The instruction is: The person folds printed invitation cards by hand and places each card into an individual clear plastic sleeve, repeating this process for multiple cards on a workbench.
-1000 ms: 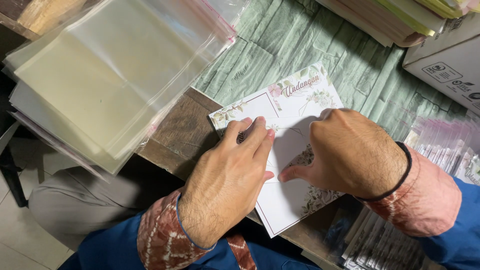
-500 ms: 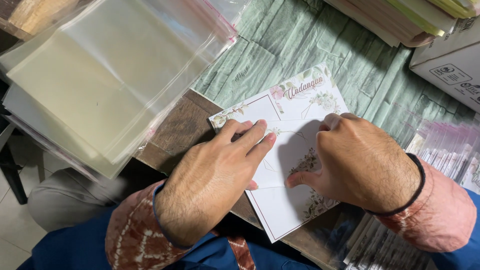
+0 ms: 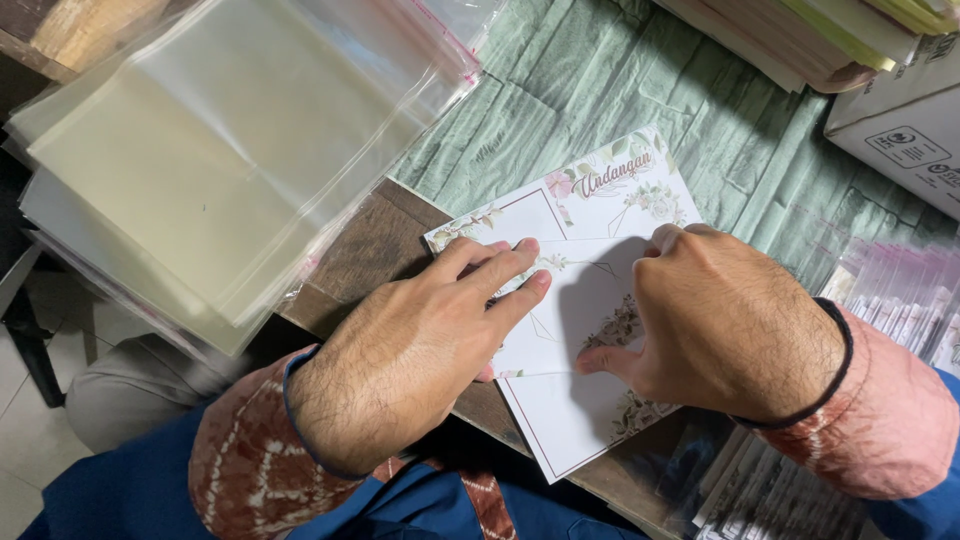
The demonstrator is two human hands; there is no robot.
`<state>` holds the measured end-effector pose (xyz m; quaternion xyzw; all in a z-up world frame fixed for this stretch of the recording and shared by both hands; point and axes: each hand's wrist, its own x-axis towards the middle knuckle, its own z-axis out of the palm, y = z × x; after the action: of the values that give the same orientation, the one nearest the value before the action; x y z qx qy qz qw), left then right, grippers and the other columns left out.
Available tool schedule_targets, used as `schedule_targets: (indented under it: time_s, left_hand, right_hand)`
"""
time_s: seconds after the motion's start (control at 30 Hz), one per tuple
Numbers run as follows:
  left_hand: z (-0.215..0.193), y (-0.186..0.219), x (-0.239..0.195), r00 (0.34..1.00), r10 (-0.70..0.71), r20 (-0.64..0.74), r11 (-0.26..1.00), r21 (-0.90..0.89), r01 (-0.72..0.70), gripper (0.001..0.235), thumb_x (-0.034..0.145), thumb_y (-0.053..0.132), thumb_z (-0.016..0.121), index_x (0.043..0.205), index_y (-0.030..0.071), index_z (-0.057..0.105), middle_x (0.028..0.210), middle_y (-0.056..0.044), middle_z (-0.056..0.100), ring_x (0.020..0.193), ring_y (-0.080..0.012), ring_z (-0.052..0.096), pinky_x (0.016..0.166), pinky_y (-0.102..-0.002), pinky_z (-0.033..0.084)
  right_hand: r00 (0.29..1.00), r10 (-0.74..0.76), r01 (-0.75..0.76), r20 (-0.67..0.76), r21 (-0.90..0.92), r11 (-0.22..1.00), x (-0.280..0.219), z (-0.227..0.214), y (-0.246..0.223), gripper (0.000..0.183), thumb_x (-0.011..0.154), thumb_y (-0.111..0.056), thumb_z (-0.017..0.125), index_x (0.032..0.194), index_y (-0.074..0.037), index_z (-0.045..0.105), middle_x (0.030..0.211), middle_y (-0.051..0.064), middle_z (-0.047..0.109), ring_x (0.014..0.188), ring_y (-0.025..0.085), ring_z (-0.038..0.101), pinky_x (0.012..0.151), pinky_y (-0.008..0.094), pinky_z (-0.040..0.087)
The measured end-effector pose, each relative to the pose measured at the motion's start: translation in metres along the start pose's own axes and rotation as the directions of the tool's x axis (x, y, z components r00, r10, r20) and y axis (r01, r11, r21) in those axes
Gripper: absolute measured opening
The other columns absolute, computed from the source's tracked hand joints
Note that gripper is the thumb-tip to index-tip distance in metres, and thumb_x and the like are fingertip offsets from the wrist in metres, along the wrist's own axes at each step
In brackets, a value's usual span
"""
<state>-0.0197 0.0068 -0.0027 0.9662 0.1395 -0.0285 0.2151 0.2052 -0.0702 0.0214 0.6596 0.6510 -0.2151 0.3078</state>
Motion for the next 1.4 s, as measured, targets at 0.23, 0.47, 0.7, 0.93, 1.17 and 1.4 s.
schedule_targets:
  time_s: [0.23, 0.47, 0.7, 0.93, 1.17, 1.4]
  left_hand:
    - [-0.001, -0.001, -0.001, 0.999, 0.021, -0.049, 0.998, 0.058, -0.018, 0.078, 0.071, 0.016, 0.085, 0.142, 0.007, 0.051, 0.152, -0.012, 0.046, 0.124, -0.0311, 0.047, 0.047, -0.040, 0.065]
    - [0.003, 0.004, -0.001, 0.992, 0.044, -0.117, 0.973, 0.232, -0.016, 0.070, 0.070, 0.013, 0.079, 0.137, 0.009, 0.056, 0.147, -0.011, 0.048, 0.120, -0.0286, 0.051, 0.053, -0.034, 0.065]
    - [0.005, 0.003, -0.002, 0.991, 0.044, -0.123, 0.967, 0.255, -0.011, 0.067, 0.076, 0.005, 0.070, 0.140, 0.010, 0.054, 0.149, -0.010, 0.047, 0.122, -0.0274, 0.050, 0.056, -0.032, 0.065]
    - [0.002, 0.000, -0.001, 0.996, 0.040, -0.078, 0.989, 0.146, -0.028, 0.074, 0.072, 0.011, 0.076, 0.142, 0.009, 0.051, 0.153, -0.011, 0.045, 0.126, -0.0297, 0.048, 0.063, -0.037, 0.065]
    - [-0.002, 0.001, -0.001, 0.999, 0.037, -0.027, 0.994, 0.108, -0.033, 0.079, 0.072, 0.020, 0.083, 0.143, 0.008, 0.049, 0.153, -0.012, 0.043, 0.127, -0.0327, 0.046, 0.064, -0.040, 0.066]
    - [-0.009, 0.007, 0.003, 1.000, -0.003, 0.029, 0.994, 0.109, 0.000, 0.093, 0.063, 0.031, 0.093, 0.142, 0.007, 0.050, 0.150, -0.013, 0.045, 0.124, -0.0335, 0.048, 0.060, -0.045, 0.067]
  right_hand:
    - [0.995, -0.025, 0.032, 0.092, -0.070, 0.997, -0.005, -0.028, -0.018, 0.089, 0.085, -0.105, 0.043, 0.055, -0.022, 0.061, 0.055, -0.010, 0.061, 0.047, 0.010, 0.060, 0.051, 0.025, 0.055]
    - [0.997, 0.032, -0.028, 0.066, -0.054, 0.998, 0.006, -0.023, -0.030, 0.101, 0.071, -0.112, 0.054, 0.056, -0.013, 0.064, 0.049, -0.005, 0.061, 0.046, 0.013, 0.061, 0.048, 0.028, 0.054]
    - [0.999, 0.050, -0.050, -0.022, -0.002, 0.999, 0.002, -0.008, -0.022, 0.088, 0.069, -0.103, 0.072, 0.071, -0.015, 0.076, 0.070, 0.006, 0.067, 0.064, 0.028, 0.069, 0.055, 0.040, 0.059]
    - [0.991, 0.132, -0.129, 0.033, -0.069, 0.989, -0.011, 0.001, 0.004, 0.078, 0.071, -0.093, 0.073, 0.086, -0.017, 0.072, 0.076, 0.000, 0.073, 0.074, 0.025, 0.074, 0.061, 0.042, 0.061]
    - [0.994, 0.054, -0.066, -0.090, -0.141, 0.988, -0.024, 0.031, 0.038, 0.056, 0.083, -0.065, 0.064, 0.131, -0.038, 0.055, 0.080, -0.009, 0.063, 0.061, 0.017, 0.072, 0.047, 0.034, 0.062]
    - [0.971, 0.002, -0.019, -0.241, -0.066, 0.998, -0.024, 0.041, 0.044, 0.059, 0.089, -0.050, 0.061, 0.147, -0.043, 0.052, 0.075, -0.005, 0.061, 0.056, 0.023, 0.070, 0.036, 0.041, 0.057]
